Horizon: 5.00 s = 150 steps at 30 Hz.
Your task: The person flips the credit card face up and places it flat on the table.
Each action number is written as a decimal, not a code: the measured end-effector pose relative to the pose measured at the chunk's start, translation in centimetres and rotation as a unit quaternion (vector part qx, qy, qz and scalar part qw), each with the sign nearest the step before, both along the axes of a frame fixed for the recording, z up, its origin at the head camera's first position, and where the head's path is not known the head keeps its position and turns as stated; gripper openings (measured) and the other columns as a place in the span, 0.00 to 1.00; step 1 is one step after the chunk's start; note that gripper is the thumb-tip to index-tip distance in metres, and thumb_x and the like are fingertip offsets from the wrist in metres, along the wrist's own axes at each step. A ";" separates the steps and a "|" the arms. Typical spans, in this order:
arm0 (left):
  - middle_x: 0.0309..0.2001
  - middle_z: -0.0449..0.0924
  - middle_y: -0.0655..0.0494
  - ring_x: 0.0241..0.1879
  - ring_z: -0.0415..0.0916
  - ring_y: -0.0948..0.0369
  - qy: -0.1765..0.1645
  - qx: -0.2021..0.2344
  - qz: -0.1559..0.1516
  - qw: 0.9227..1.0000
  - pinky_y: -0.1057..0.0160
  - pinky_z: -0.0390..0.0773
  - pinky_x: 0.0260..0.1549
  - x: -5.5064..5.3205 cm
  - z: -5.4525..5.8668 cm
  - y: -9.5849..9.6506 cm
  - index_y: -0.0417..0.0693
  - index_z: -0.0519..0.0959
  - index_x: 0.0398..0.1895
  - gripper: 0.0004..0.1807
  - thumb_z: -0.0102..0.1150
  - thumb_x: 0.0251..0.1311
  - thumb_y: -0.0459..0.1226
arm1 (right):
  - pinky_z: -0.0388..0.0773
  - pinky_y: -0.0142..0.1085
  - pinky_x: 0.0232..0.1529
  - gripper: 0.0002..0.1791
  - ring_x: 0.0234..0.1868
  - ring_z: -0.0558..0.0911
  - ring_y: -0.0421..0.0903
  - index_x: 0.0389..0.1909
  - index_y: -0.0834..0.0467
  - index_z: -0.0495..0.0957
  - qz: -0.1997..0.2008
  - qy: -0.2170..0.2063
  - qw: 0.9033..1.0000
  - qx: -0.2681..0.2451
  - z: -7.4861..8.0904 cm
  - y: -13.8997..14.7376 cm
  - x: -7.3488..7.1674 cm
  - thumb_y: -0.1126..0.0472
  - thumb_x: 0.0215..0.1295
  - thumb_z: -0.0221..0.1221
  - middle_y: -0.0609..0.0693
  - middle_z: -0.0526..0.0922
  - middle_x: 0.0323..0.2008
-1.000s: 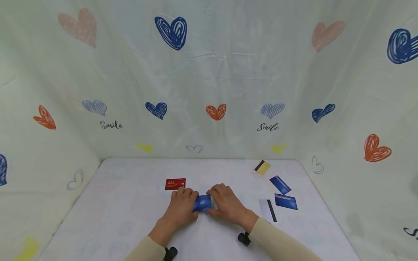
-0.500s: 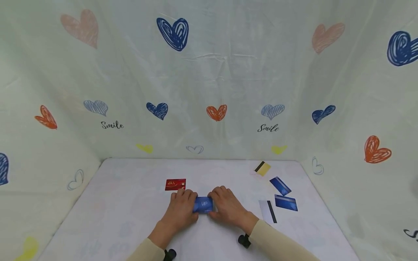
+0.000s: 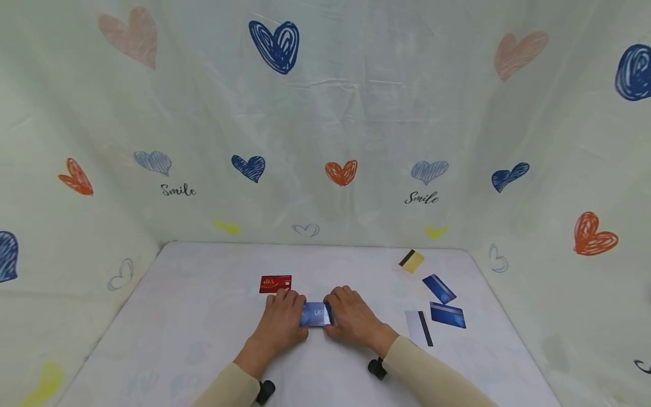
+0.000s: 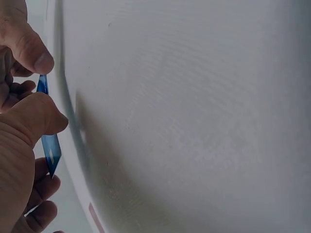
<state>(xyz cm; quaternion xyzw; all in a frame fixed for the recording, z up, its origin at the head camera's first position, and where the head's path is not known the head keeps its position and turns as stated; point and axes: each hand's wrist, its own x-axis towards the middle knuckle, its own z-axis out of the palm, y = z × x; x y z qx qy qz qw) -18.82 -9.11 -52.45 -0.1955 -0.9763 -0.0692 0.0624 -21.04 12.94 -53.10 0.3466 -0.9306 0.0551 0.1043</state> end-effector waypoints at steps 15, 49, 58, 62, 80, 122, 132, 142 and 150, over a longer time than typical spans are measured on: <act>0.55 0.81 0.47 0.55 0.69 0.49 0.003 -0.021 0.004 1.000 0.47 0.71 0.53 -1.0 -0.3 0.1 0.42 0.79 0.61 0.36 0.79 0.51 0.50 | 0.76 0.37 0.45 0.28 0.45 0.73 0.44 0.54 0.58 0.80 -0.006 -0.010 1.000 0.010 -0.6 -0.5 -1.1 0.45 0.60 0.71 0.48 0.78 0.46; 0.64 0.80 0.44 0.67 0.75 0.47 -0.059 -0.039 -0.048 0.996 0.47 0.77 0.67 2.8 0.4 1.8 0.37 0.79 0.65 0.26 0.66 0.69 0.42 | 0.80 0.46 0.61 0.29 0.64 0.79 0.50 0.67 0.59 0.78 -0.005 -0.044 0.996 0.081 0.1 0.1 2.1 0.48 0.72 0.63 0.52 0.81 0.64; 0.80 0.62 0.41 0.81 0.56 0.43 -0.185 -0.011 -0.022 0.982 0.38 0.58 0.78 3.5 -0.2 2.4 0.37 0.65 0.79 0.44 0.56 0.73 0.61 | 0.67 0.56 0.76 0.31 0.79 0.68 0.50 0.77 0.56 0.70 0.006 -0.099 0.988 0.115 0.2 0.0 3.0 0.46 0.80 0.54 0.50 0.71 0.77; 0.79 0.62 0.34 0.80 0.57 0.38 -0.172 -0.003 -0.023 0.985 0.38 0.60 0.77 3.4 -0.4 1.6 0.32 0.65 0.77 0.55 0.63 0.63 0.67 | 0.65 0.56 0.77 0.32 0.80 0.66 0.50 0.78 0.55 0.68 0.011 -0.109 0.987 0.121 0.0 -1.1 2.7 0.45 0.81 0.53 0.50 0.69 0.78; 0.79 0.60 0.29 0.80 0.55 0.35 -0.189 0.037 0.022 0.981 0.36 0.58 0.77 3.0 -0.4 -4.8 0.27 0.65 0.75 0.63 0.75 0.51 0.66 | 0.62 0.52 0.80 0.32 0.83 0.61 0.45 0.81 0.51 0.64 0.028 -0.129 0.983 0.127 0.1 -7.6 1.4 0.44 0.83 0.48 0.44 0.64 0.81; 0.80 0.58 0.31 0.81 0.53 0.37 -0.202 0.007 0.003 0.979 0.37 0.56 0.78 3.2 0.6 -5.5 0.28 0.63 0.77 0.61 0.70 0.56 0.67 | 0.60 0.54 0.80 0.34 0.83 0.59 0.44 0.82 0.51 0.61 0.030 -0.135 0.980 0.145 0.0 -7.7 0.9 0.41 0.83 0.47 0.43 0.61 0.82; 0.81 0.57 0.34 0.82 0.51 0.39 -0.221 -0.006 0.024 0.975 0.38 0.55 0.79 2.8 -0.1 -5.3 0.32 0.62 0.79 0.62 0.71 0.54 0.67 | 0.54 0.58 0.82 0.40 0.84 0.58 0.54 0.81 0.59 0.60 -0.055 -0.156 0.981 0.099 1.4 0.8 -2.2 0.42 0.79 0.56 0.53 0.61 0.82; 0.82 0.56 0.36 0.83 0.50 0.39 -0.220 -0.003 0.028 0.975 0.39 0.54 0.79 2.8 -0.3 -5.3 0.33 0.62 0.79 0.62 0.71 0.54 0.66 | 0.53 0.71 0.76 0.43 0.81 0.59 0.68 0.77 0.72 0.60 -0.191 -0.175 0.964 0.049 1.6 13.1 -4.9 0.45 0.77 0.59 0.70 0.61 0.79; 0.83 0.55 0.37 0.83 0.49 0.40 -0.220 0.001 0.029 0.975 0.39 0.54 0.80 2.9 -0.6 -5.4 0.34 0.61 0.80 0.62 0.70 0.55 0.67 | 0.49 0.75 0.74 0.52 0.80 0.55 0.74 0.78 0.75 0.55 -0.246 -0.205 0.947 0.030 1.3 16.9 -5.6 0.36 0.74 0.59 0.75 0.56 0.79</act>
